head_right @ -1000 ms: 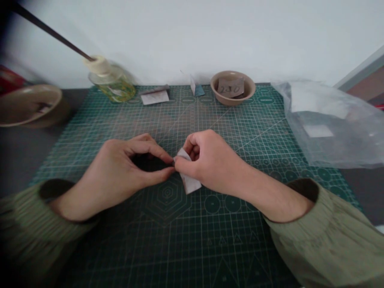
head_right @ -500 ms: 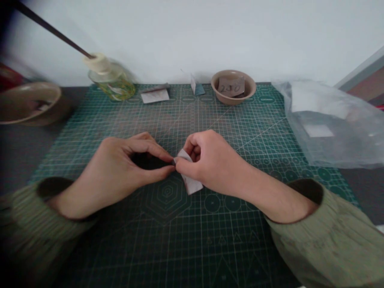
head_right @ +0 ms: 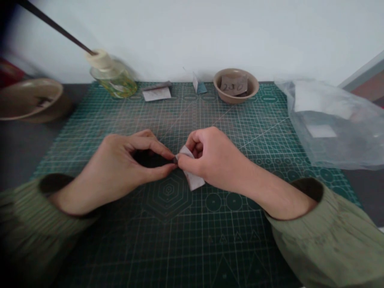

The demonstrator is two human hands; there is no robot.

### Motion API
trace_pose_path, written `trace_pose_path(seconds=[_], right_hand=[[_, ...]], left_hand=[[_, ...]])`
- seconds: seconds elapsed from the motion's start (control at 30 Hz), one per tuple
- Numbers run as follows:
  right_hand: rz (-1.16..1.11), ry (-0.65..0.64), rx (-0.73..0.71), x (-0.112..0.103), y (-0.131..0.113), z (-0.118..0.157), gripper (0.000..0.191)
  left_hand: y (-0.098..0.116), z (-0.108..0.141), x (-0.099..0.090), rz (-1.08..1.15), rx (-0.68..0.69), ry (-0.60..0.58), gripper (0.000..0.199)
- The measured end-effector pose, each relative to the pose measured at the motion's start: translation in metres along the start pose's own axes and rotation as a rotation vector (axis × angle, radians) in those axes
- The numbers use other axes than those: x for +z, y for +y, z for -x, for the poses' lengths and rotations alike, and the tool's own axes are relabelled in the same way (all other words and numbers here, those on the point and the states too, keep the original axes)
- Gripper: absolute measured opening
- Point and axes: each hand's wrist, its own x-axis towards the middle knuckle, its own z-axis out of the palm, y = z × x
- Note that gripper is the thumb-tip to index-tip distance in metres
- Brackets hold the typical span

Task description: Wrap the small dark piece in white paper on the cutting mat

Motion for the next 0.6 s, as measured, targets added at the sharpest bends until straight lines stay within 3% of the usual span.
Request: trace_pose_path(seconds=[0.6], right_hand=[[0.056, -0.022, -0.031, 0.0002, -0.0006, 0.0028, 0.023]], left_hand=[[0.0009, -0.0007, -0.0010, -0.015, -0.029, -0.004, 0.008]])
